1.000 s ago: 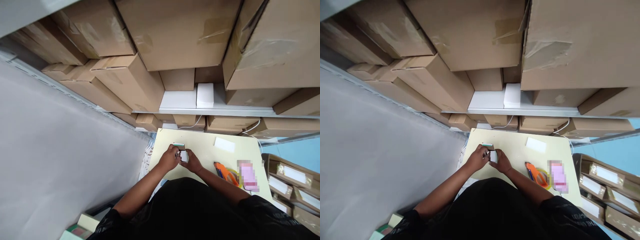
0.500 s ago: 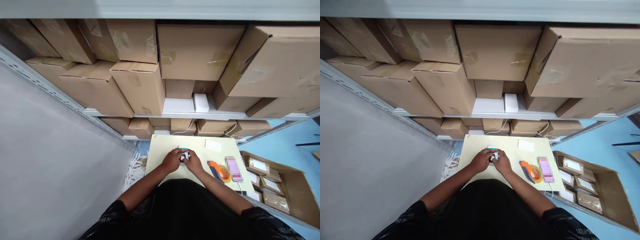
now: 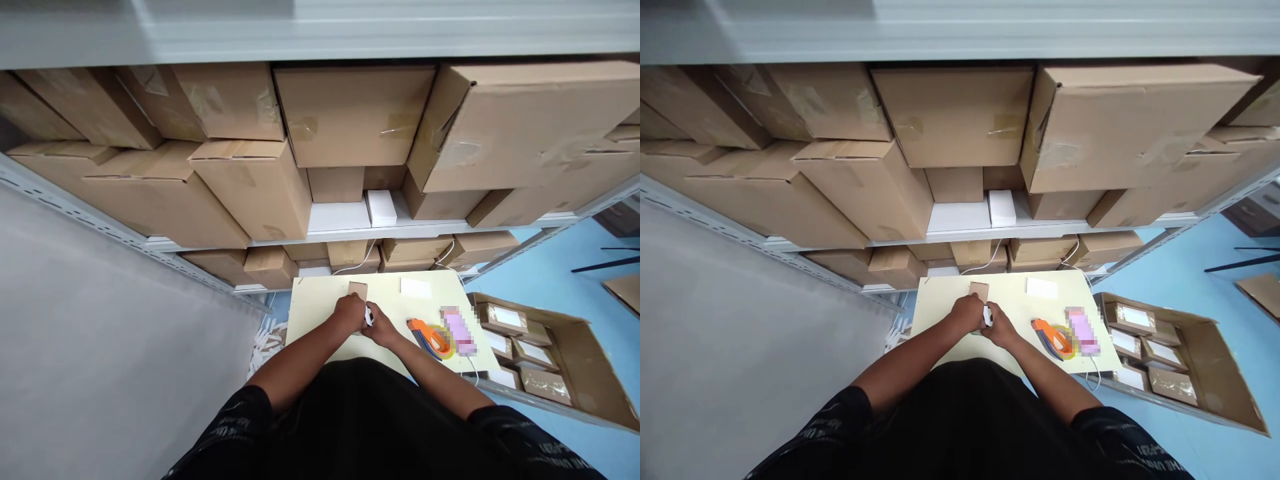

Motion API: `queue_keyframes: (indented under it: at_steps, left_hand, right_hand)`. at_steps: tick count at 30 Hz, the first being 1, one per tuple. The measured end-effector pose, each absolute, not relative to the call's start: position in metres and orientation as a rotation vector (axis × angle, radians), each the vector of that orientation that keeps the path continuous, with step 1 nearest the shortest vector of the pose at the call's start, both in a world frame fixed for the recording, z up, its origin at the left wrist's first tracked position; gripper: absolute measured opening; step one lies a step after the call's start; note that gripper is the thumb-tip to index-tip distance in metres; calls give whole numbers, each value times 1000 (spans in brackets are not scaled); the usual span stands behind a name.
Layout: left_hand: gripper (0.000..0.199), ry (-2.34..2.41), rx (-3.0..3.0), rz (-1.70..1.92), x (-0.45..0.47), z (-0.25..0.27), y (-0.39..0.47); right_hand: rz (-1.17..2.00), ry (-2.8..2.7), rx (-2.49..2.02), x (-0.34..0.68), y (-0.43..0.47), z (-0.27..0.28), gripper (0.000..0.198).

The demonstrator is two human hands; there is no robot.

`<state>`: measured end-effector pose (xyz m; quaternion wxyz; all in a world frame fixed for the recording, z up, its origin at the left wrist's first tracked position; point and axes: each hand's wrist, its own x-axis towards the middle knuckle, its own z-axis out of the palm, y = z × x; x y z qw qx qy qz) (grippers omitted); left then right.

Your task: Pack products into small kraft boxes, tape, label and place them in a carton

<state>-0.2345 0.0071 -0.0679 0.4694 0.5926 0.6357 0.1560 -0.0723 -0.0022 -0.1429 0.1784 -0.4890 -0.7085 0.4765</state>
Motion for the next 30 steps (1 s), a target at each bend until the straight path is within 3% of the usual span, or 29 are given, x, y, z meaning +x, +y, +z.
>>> queue_keyframes:
  at_steps: [6,11,16,23,25,27,29,30]
  left_hand:
    - [44,1717,1877,257,-254,-28,-1]
    - [33,1738,1946,431,-287,29,-30]
    - [34,1786,1845,865,-330,78,-64]
    - [27,1614,1438,1404,-387,83,-83]
    - [26,1519,1309,1441,-393,69,-87]
    - [26,1420,1176,1449,-394,52,-89]
    - [29,1285,1059,1428,-392,35,-90]
    - [31,1210,1011,1409,-390,29,-89]
  right_hand:
    - [1220,-2074,-1313,-74,2,-151,63]
    - [1217,-2115,-1295,-84,5,-150,77]
    - [1258,-2118,-1300,-92,4,-145,76]
    - [1298,-2090,-1349,-76,-11,-123,108]
    - [1272,-2017,-1398,-63,-21,-107,99]
    - [1295,-1821,-1428,-53,-33,-84,74]
    - [1432,-1556,-1406,-54,-44,-57,51]
    - [1570,-1433,-1354,-59,-48,-44,49]
